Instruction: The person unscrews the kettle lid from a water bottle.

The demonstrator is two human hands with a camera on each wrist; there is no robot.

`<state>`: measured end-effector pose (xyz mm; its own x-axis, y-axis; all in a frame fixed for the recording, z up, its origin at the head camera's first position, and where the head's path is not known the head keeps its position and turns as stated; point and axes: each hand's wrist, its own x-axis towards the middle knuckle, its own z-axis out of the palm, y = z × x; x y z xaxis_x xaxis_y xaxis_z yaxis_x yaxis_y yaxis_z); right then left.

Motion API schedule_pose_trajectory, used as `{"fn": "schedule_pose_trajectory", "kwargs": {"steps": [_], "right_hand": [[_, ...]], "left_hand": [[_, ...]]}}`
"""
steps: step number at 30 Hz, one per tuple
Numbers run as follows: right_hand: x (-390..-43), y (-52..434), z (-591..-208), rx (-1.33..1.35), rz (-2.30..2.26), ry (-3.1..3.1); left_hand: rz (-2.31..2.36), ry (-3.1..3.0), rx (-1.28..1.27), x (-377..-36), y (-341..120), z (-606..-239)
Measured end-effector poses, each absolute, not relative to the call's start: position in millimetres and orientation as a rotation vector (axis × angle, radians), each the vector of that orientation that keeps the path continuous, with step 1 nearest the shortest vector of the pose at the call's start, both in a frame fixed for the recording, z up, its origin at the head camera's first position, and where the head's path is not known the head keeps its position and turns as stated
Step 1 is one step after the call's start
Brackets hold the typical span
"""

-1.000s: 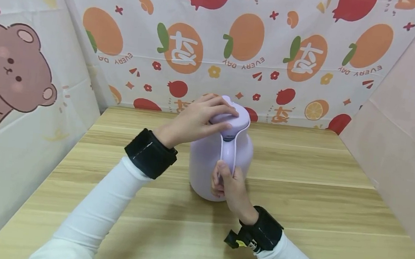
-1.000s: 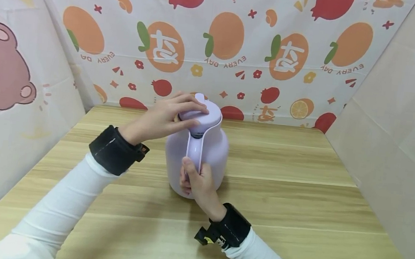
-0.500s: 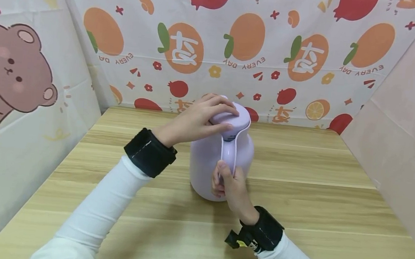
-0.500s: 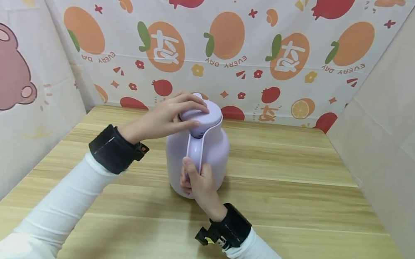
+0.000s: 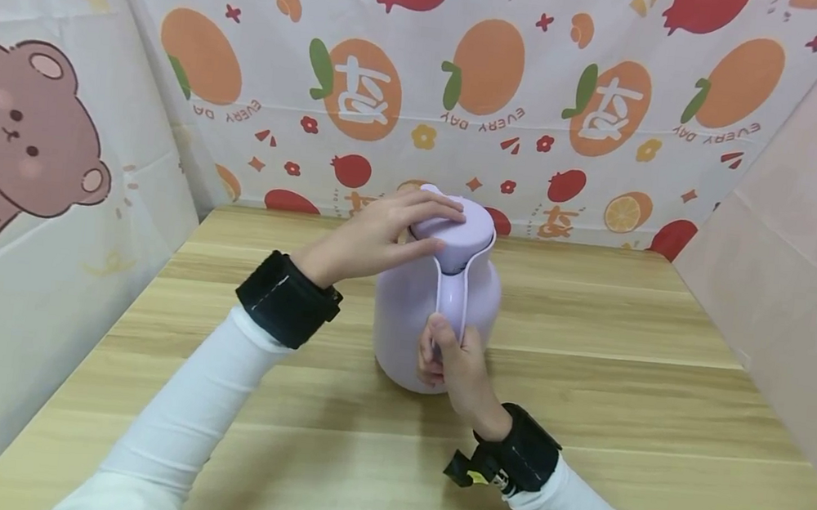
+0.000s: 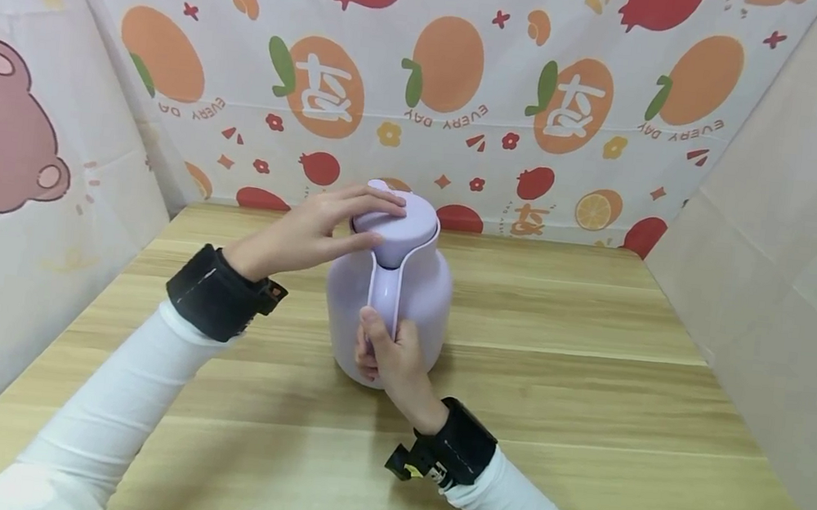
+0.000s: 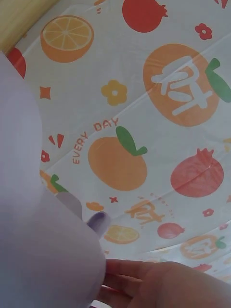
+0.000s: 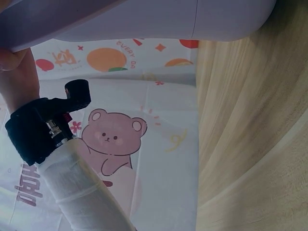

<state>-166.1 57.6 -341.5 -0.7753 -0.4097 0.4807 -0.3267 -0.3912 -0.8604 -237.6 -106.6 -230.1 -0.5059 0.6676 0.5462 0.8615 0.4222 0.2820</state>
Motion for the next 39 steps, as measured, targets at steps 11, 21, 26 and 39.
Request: {"fn": "schedule_pose_trajectory", "kwargs": {"steps": [11,21,26,39], "right_hand": [[-165.9,58.0,-339.7,-1.028,-2.365,1.677],[-164.4,58.5,-339.7,-1.033,-2.365,1.687],[-163.6,58.2,-340.4,-1.019,-2.359,1.698],[-162.4,57.9,-338.3,-1.023,-2.364,1.680]], "left_hand": [[-0.645,-2.335,-1.150,-234.0,-91.6,-226.1],[-0.690,-2.348,-1.164,-229.7,-94.7,-224.5],[-0.853,-2.357,-1.257,-228.2,-110.1,-223.6],[-0.817,-2.284,-1.180,-228.3,-109.0,-225.9]]}}
